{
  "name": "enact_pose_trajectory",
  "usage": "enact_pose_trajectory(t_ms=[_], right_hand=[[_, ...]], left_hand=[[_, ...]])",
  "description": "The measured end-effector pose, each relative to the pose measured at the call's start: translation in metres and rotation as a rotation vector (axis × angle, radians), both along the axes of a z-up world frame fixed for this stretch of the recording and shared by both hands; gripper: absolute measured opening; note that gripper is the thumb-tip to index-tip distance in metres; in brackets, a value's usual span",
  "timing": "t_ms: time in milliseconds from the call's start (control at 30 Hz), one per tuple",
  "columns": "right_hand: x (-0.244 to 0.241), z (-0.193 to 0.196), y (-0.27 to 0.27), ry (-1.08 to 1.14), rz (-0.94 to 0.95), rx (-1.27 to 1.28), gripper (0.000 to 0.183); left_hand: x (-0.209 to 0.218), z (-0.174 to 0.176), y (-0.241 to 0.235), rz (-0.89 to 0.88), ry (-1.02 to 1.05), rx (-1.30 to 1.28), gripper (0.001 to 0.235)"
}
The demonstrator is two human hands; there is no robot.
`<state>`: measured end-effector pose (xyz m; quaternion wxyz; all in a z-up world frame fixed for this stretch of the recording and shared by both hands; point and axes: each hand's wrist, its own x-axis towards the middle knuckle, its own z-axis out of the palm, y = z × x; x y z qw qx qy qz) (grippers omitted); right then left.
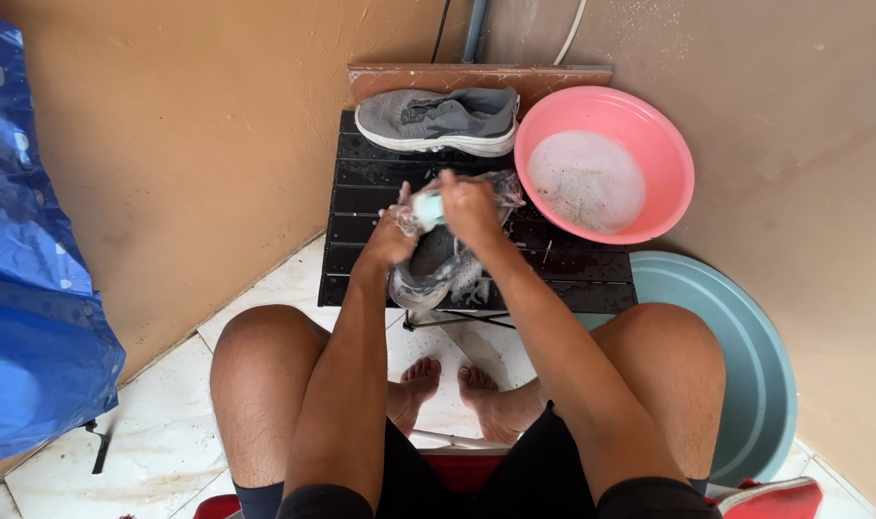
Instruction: The person scrubs a gray sneaker with a brush and soapy water. They clean the upper, sides, and sole of the shoe while holding it over a small black table. A pink basin with soapy water and a blue basin are nearby.
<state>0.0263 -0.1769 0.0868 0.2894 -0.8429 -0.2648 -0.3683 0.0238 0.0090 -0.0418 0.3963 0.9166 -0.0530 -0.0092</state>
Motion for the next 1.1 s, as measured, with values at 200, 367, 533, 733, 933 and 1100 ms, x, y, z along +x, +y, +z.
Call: enact_pose_trajectory(t_ms=[200, 367, 533, 733, 933, 1100], right_hand=[[-0.015, 0.008, 0.000, 0.520, 0.012, 0.295, 0.069], [0.021, -0.047, -0.023, 0.251, 0.083, 0.111, 0.071], [0.051, -0.003, -0.030, 0.003, -0.057, -0.066, 0.068], [0.123, 0.047, -0.148, 0.724, -0.251, 0.180, 0.076], [0.098, 0.058, -0.240, 1.045, -0.408, -0.490, 0.096], [0.074, 0.069, -0.245, 1.136, -0.157, -0.563, 0.051]], left_hand=[[-0.018, 0.026, -0.015, -0.001, -0.108, 0.061, 0.087], [-0.026, 0.018, -0.023, 0.023, -0.062, -0.117, 0.084], [0.015, -0.028, 0.002, 0.110, -0.074, -0.116, 0.067], [0.020, -0.088, -0.013, 0.335, -0.025, -0.546, 0.057], [-0.002, -0.020, -0.018, 0.433, 0.284, -0.126, 0.066], [-0.040, 0.029, -0.010, 0.260, 0.514, -0.224, 0.083]])
